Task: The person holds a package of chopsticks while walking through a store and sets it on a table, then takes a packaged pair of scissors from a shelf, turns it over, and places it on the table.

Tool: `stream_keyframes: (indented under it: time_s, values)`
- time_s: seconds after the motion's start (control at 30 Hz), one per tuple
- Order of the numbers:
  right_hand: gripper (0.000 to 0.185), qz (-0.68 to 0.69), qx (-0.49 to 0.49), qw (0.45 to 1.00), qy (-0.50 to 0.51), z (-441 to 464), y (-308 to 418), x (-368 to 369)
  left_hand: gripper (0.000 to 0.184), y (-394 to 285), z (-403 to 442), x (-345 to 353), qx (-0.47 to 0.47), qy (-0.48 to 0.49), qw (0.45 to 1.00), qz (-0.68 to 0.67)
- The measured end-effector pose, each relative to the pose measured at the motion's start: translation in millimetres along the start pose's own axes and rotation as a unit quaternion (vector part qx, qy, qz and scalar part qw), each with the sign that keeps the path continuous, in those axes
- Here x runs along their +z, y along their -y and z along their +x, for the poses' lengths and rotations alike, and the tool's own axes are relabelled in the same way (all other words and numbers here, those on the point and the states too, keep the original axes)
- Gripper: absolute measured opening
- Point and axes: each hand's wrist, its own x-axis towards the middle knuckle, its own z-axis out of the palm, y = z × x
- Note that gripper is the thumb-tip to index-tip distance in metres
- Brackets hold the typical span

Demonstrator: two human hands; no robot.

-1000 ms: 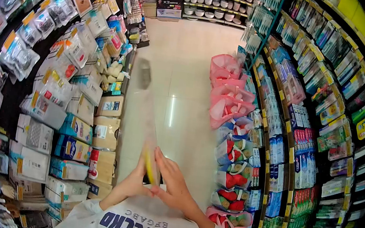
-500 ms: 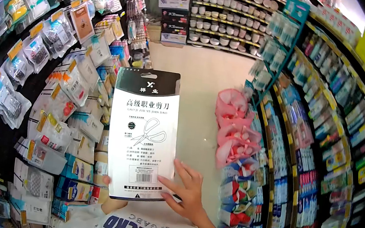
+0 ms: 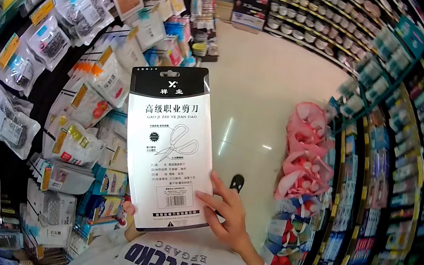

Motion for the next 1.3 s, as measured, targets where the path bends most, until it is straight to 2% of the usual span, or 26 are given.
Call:
stream_keyframes:
  time_s: [0.27, 0.4, 0.5, 0.57, 0.67, 0.93, 1.07, 1.13, 1.2, 1.3]
  values:
    - [0.042, 0.063, -0.021, 0.997, 0.049, 77, -58, -17, 0.101, -2, 72, -14, 0.087, 0.019, 0.996, -0.011]
    - [0.044, 0.068, -0.086, 0.990, 0.086, 132, -92, -47, 0.100, 4, 125, -9, 0.130, 0.036, 0.991, -0.013]
    - [0.044, 0.046, -0.136, 0.987, 0.077, 171, -108, -71, 0.100, 13, 171, -10, 0.142, 0.055, 0.988, -0.015]
    - [0.044, 0.027, -0.157, 0.985, 0.062, 190, -120, -93, 0.099, 23, 203, -15, 0.138, 0.068, 0.988, -0.020]
    - [0.044, 0.003, -0.115, 0.990, 0.084, 202, -142, -127, 0.099, 42, 246, -19, 0.121, 0.078, 0.989, -0.033]
    - [0.035, 0.025, -0.032, 0.999, 0.032, 223, -199, -171, 0.099, 72, 326, -5, 0.095, 0.044, 0.994, -0.019]
    - [0.033, 0.028, -0.002, 1.000, 0.009, 236, -222, -182, 0.100, 75, 357, -14, 0.068, 0.042, 0.997, -0.014]
    - [0.030, 0.027, -0.019, 0.999, -0.009, 248, -234, -186, 0.099, 72, 376, -16, 0.034, 0.077, 0.996, -0.035]
    - [0.030, 0.024, -0.015, 1.000, -0.010, 258, -243, -189, 0.099, 64, 391, -14, 0.011, 0.069, 0.996, -0.053]
    - [0.037, 0.014, -0.015, 1.000, -0.010, 283, -257, -195, 0.099, 52, 423, -20, -0.032, 0.061, 0.996, -0.064]
